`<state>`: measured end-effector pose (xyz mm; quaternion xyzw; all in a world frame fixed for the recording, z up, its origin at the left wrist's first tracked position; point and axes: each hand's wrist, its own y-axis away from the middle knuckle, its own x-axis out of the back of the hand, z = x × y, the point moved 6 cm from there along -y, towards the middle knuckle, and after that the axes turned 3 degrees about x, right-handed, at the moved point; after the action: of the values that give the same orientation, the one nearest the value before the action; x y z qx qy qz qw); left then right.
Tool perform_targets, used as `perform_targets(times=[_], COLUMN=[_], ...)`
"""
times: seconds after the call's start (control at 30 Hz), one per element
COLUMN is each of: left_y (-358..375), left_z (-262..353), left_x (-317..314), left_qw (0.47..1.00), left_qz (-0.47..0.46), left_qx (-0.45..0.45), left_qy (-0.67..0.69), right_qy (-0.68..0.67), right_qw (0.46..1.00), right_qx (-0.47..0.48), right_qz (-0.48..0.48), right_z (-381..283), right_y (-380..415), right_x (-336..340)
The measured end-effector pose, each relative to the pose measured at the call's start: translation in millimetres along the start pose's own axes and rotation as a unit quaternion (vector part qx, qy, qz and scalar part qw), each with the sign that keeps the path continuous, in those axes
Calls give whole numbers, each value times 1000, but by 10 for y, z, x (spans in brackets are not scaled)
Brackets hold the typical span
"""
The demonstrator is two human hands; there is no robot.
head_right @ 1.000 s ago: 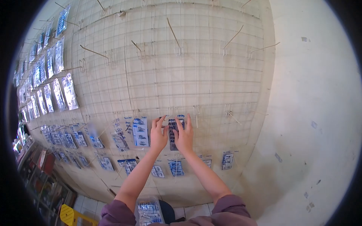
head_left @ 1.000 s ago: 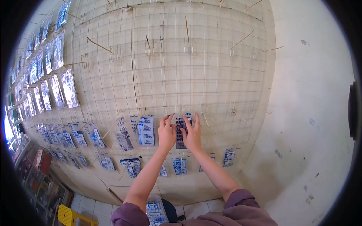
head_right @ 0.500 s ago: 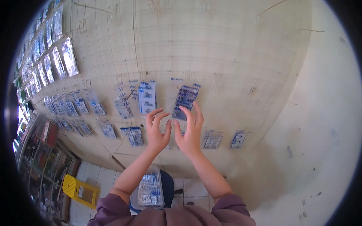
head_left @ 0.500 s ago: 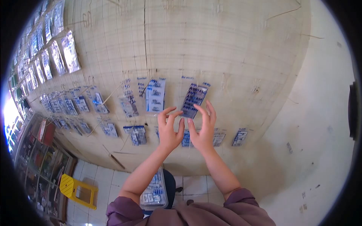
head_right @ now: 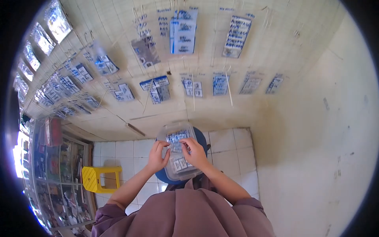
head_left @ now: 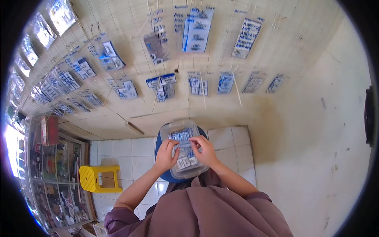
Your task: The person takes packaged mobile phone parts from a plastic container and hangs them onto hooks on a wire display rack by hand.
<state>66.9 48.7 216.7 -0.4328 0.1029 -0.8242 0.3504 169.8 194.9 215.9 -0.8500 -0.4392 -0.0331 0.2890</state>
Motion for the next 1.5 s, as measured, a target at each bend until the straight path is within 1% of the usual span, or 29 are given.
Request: perform_targets(times=[0.07, 0.1, 0.13, 0.17, 0.23, 0.3, 0.33, 0.37, 0.4, 0.43, 0.5, 0.53, 0.63, 0.7, 0.77, 0.87, 0.97, 1.03, 1.07, 1.1, 1.13, 1.17, 1.23, 1.27, 1.3, 1.33, 1.37, 1.43, 1.5], left_y=[260, 367, 469, 534, 638, 734, 818, 893, 968, 1016, 1093, 1112, 1151, 1155, 1168, 1043, 1014, 1115, 1106, 1081, 1069, 1085, 1093, 1092, 1085, 1057, 1011, 935, 825], left_z=[-339, -511, -649, -747, -981, -1182, -1294, -1359, -1490, -1585, -1679, -1729, -1841, -1899, -1928, -1814, -1823, -1942, -1916, -1863, -1825, -1788, -1739, -1723, -1717, -1677, -1617, -1421, -1233], left_x=[-75, -173, -290, -366, -660, -957, -1133, -1296, -1484, -1624, -1848, -1937, -2119, -2200, -2257, -2142, -2129, -2198, -2156, -2096, -2044, -1999, -1899, -1840, -1808, -1777, -1716, -1583, -1472], left_qw=[999, 992, 981, 979, 956, 942, 928, 925, 915, 903, 894, 888, 877, 872, 867, 880, 877, 904, 906, 915, 922, 924, 913, 916, 895, 872, 877, 833, 822], left_qz=[-49, -118, -187, -197, -283, -324, -356, -366, -384, -402, -413, -414, -428, -434, -439, -398, -410, -370, -366, -338, -308, -306, -232, -228, -254, -278, -271, -271, -268], left_qx=[16, 29, 39, 35, 60, 61, 66, 65, 93, 118, 140, 164, 171, 181, 192, 193, 206, 214, 211, 219, 225, 220, 259, 252, 268, 283, 274, 321, 332], left_qy=[-17, -29, -42, -37, -44, -60, -83, -75, -86, -99, -106, -117, -137, -135, -135, -175, -141, -33, -35, 18, 72, 71, 214, 215, 251, 286, 287, 360, 376], right_qy=[-13, -15, -13, 17, 51, 166, 169, 106, 41, 41, -229, -227, -214, -269, -267, -252, -236, -235, -220, -206, -207, -203, -199, -234, -266, -266, -282, -297, -301], right_qw=[995, 987, 985, 979, 970, 918, 914, 863, 791, 785, 674, 670, 644, 621, 625, 636, 643, 644, 668, 692, 695, 702, 714, 725, 737, 745, 758, 777, 827], right_qx=[-96, -157, -167, -197, -233, -357, -368, -493, -603, -610, -663, -666, -682, -674, -674, -671, -663, -656, -639, -621, -617, -611, -597, -585, -570, -560, -527, -482, -401], right_qz=[-29, -41, -36, -47, -50, -38, -36, 27, 92, 97, 231, 237, 273, 296, 290, 286, 303, 316, 311, 305, 306, 305, 308, 278, 246, 246, 262, 276, 255], right_z=[422, 627, 783, 973, 1312, 1626, 1649, 1759, 1839, 1919, 2105, 2180, 2265, 2265, 2271, 2155, 2192, 2370, 2528, 2593, 2434, 2255, 2173, 2141, 2144, 1949, 1719, 1489, 1320], right_y=[311, 479, 639, 805, 1057, 1365, 1383, 1517, 1677, 1759, 2007, 2068, 2206, 2242, 2262, 2215, 2222, 2370, 2466, 2493, 2365, 2250, 2191, 2120, 2044, 1893, 1750, 1515, 1272], right_x=[-284, -419, -519, -633, -797, -874, -911, -901, -915, -960, -1179, -1213, -1248, -1309, -1320, -1276, -1275, -1343, -1357, -1344, -1272, -1192, -1036, -971, -926, -821, -714, -531, -352])
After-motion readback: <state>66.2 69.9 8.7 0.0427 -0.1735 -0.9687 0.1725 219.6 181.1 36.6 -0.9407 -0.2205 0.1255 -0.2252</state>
